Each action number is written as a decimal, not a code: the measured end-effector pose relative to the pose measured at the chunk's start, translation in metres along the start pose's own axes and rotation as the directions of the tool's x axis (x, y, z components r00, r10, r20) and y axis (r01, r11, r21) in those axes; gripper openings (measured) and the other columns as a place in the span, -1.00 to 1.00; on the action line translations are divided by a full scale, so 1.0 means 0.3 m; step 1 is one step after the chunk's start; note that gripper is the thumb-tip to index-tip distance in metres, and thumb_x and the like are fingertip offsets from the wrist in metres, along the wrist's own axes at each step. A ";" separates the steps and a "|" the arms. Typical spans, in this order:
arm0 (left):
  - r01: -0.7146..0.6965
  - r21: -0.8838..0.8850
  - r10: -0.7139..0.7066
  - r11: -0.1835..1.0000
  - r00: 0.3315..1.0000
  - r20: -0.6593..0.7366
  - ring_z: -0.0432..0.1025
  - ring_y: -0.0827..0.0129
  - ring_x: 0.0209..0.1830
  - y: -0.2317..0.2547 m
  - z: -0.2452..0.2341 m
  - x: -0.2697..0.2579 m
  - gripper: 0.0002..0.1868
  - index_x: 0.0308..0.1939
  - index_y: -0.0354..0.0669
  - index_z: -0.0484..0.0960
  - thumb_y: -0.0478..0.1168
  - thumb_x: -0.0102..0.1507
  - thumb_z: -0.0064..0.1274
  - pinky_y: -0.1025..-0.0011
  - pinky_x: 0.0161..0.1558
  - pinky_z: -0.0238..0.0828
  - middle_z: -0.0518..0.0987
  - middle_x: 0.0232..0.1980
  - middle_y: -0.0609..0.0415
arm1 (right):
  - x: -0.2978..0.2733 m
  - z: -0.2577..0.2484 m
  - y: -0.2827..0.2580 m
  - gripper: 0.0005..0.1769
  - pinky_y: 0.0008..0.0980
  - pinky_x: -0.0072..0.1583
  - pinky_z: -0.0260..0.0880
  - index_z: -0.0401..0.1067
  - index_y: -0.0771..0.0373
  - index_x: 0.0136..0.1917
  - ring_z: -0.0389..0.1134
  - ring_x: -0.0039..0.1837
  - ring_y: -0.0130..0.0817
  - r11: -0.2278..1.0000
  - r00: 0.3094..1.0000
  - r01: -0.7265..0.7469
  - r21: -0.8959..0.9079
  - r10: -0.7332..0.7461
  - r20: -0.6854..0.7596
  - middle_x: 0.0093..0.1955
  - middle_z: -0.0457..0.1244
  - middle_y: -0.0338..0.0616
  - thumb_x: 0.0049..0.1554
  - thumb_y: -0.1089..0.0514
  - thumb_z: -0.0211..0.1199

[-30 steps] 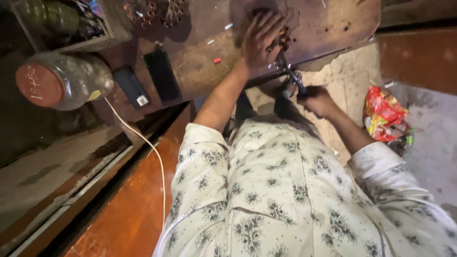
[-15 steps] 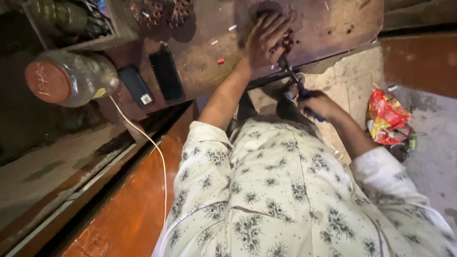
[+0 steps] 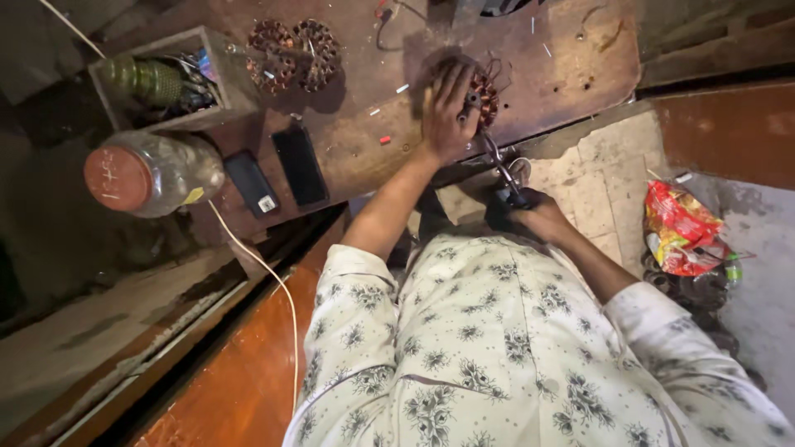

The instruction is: The person uses pliers to cut wires from a circular copper coil assembly on a workbench. They repeatedly reposition the coil and cut individual wire segments, leaving cut pieces on the table.

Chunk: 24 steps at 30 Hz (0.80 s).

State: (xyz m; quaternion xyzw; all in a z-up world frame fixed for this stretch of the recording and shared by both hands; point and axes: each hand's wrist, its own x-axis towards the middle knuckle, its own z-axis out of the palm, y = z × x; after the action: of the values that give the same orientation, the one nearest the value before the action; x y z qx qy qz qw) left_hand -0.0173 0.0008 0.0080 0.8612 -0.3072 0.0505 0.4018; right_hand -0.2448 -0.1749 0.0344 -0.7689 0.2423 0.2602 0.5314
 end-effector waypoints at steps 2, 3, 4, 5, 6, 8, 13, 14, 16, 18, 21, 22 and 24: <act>0.026 -0.056 -0.023 0.998 0.998 0.063 0.19 0.00 0.59 -0.008 0.028 -0.036 -0.37 0.48 -0.11 0.40 -0.11 0.32 0.09 0.06 0.57 0.03 0.36 0.54 -0.06 | -0.033 -0.016 0.049 -0.62 -0.28 -0.12 0.42 0.56 0.36 -0.02 0.40 -0.21 -0.23 0.991 0.985 -0.131 0.000 0.131 0.115 -0.22 0.42 -0.02 -0.02 0.04 0.32; -0.020 -0.057 0.026 0.998 0.994 0.104 0.19 -0.02 0.56 -0.015 0.039 -0.051 -0.35 0.45 -0.12 0.41 -0.09 0.28 0.11 0.05 0.55 0.03 0.37 0.51 -0.07 | -0.058 -0.012 0.069 -0.62 -0.29 -0.14 0.41 0.56 0.38 -0.03 0.39 -0.22 -0.24 0.971 0.966 -0.217 0.102 0.199 0.164 -0.22 0.41 -0.04 -0.02 0.05 0.31; -0.088 -0.051 0.094 0.995 0.987 0.129 0.19 -0.03 0.52 -0.041 0.039 -0.021 -0.33 0.43 -0.12 0.42 -0.07 0.23 0.13 0.03 0.52 0.03 0.37 0.48 -0.08 | -0.041 -0.016 0.064 -0.63 -0.31 -0.16 0.39 0.55 0.39 -0.04 0.38 -0.23 -0.25 0.939 0.949 -0.280 0.201 0.239 0.206 -0.22 0.40 -0.05 -0.01 0.06 0.31; -0.155 -0.046 0.161 0.987 0.975 0.154 0.19 -0.05 0.49 -0.060 0.033 0.009 -0.30 0.40 -0.13 0.43 -0.05 0.19 0.15 0.02 0.50 0.03 0.38 0.45 -0.09 | -0.025 -0.020 0.053 -0.64 -0.32 -0.17 0.38 0.55 0.41 -0.04 0.37 -0.24 -0.25 0.893 0.929 -0.342 0.293 0.273 0.252 -0.23 0.40 -0.07 -0.01 0.08 0.31; -0.182 -0.061 0.190 0.981 0.967 0.167 0.20 -0.04 0.49 -0.076 0.028 0.042 -0.28 0.41 -0.16 0.43 -0.05 0.17 0.14 -0.01 0.50 0.02 0.38 0.45 -0.10 | -0.004 -0.027 0.039 -0.64 -0.31 -0.18 0.37 0.55 0.41 -0.04 0.36 -0.25 -0.25 0.878 0.914 -0.379 0.291 0.306 0.267 -0.23 0.39 -0.07 0.01 0.07 0.30; -0.221 -0.101 0.237 0.970 0.950 0.203 0.21 -0.02 0.49 -0.087 0.026 0.068 -0.24 0.43 -0.21 0.41 -0.06 0.15 0.13 -0.07 0.52 -0.02 0.39 0.45 -0.11 | 0.015 -0.032 0.031 -0.63 -0.30 -0.20 0.35 0.54 0.42 -0.04 0.35 -0.26 -0.23 0.836 0.872 -0.469 0.285 0.386 0.303 -0.24 0.38 -0.06 0.03 0.06 0.29; -0.254 -0.075 0.264 0.964 0.945 0.193 0.20 -0.05 0.51 -0.099 0.033 0.016 -0.27 0.42 -0.23 0.42 -0.03 0.20 0.13 -0.08 0.53 -0.03 0.37 0.45 -0.15 | 0.058 -0.028 0.080 -0.62 -0.37 -0.14 0.46 0.54 0.42 0.04 0.43 -0.24 -0.30 0.739 0.821 -0.541 0.402 0.360 0.442 -0.23 0.41 -0.05 -0.01 0.15 0.26; -0.246 -0.087 0.258 0.965 0.950 0.176 0.19 -0.03 0.52 -0.099 0.039 0.013 -0.26 0.44 -0.22 0.42 -0.04 0.20 0.13 -0.08 0.54 -0.03 0.37 0.46 -0.14 | 0.061 -0.026 0.090 -0.62 -0.37 -0.13 0.47 0.53 0.44 0.04 0.44 -0.23 -0.29 0.769 0.841 -0.508 0.388 0.345 0.417 -0.23 0.41 -0.03 -0.01 0.18 0.27; -0.180 -0.116 0.199 0.977 0.962 0.188 0.21 -0.03 0.51 -0.101 0.049 0.020 -0.28 0.40 -0.19 0.46 -0.06 0.16 0.13 -0.07 0.52 0.00 0.40 0.45 -0.13 | 0.068 -0.030 0.097 -0.62 -0.35 -0.20 0.39 0.52 0.38 0.08 0.37 -0.27 -0.33 0.932 0.949 -0.272 0.241 0.219 0.226 -0.25 0.38 -0.06 -0.01 0.19 0.28; -0.171 -0.129 0.189 0.977 0.971 0.149 0.21 -0.03 0.52 -0.109 0.047 0.038 -0.30 0.38 -0.17 0.47 -0.07 0.15 0.12 -0.09 0.52 0.01 0.41 0.44 -0.11 | 0.088 -0.040 0.080 -0.62 -0.33 -0.23 0.35 0.52 0.35 0.08 0.33 -0.30 -0.34 0.974 0.977 -0.173 0.143 0.151 0.154 -0.27 0.35 -0.06 -0.01 0.19 0.27; -0.197 -0.100 0.205 0.975 0.975 0.080 0.20 -0.01 0.53 -0.115 0.030 0.000 -0.31 0.40 -0.17 0.45 -0.08 0.18 0.12 -0.12 0.55 -0.02 0.40 0.45 -0.09 | 0.090 -0.035 0.059 -0.68 -0.34 -0.24 0.32 0.55 0.36 0.00 0.31 -0.32 -0.33 0.959 0.949 -0.247 0.139 0.210 0.235 -0.29 0.34 -0.07 -0.01 0.16 0.28; -0.203 -0.086 0.211 0.975 0.974 0.088 0.20 -0.01 0.53 -0.108 0.040 -0.010 -0.31 0.42 -0.17 0.45 -0.08 0.20 0.12 -0.12 0.54 -0.03 0.40 0.46 -0.11 | 0.075 -0.033 0.063 -0.69 -0.35 -0.24 0.30 0.57 0.38 -0.04 0.30 -0.31 -0.35 0.955 0.940 -0.261 0.137 0.220 0.260 -0.30 0.35 -0.08 -0.02 0.15 0.30; -0.213 -0.082 0.221 0.974 0.970 0.104 0.20 -0.01 0.52 -0.092 0.065 -0.008 -0.30 0.42 -0.19 0.45 -0.08 0.19 0.11 -0.10 0.54 -0.03 0.40 0.45 -0.12 | 0.062 -0.049 0.067 -0.73 -0.36 -0.24 0.29 0.57 0.34 -0.10 0.29 -0.32 -0.35 0.939 0.925 -0.312 0.148 0.264 0.271 -0.32 0.35 -0.11 -0.03 0.13 0.32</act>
State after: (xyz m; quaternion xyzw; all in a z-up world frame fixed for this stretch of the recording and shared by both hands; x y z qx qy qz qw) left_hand -0.0067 0.0014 -0.0243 0.8091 -0.4234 0.0348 0.4061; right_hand -0.2419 -0.1969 0.0127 -0.6324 0.3084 0.4053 0.5837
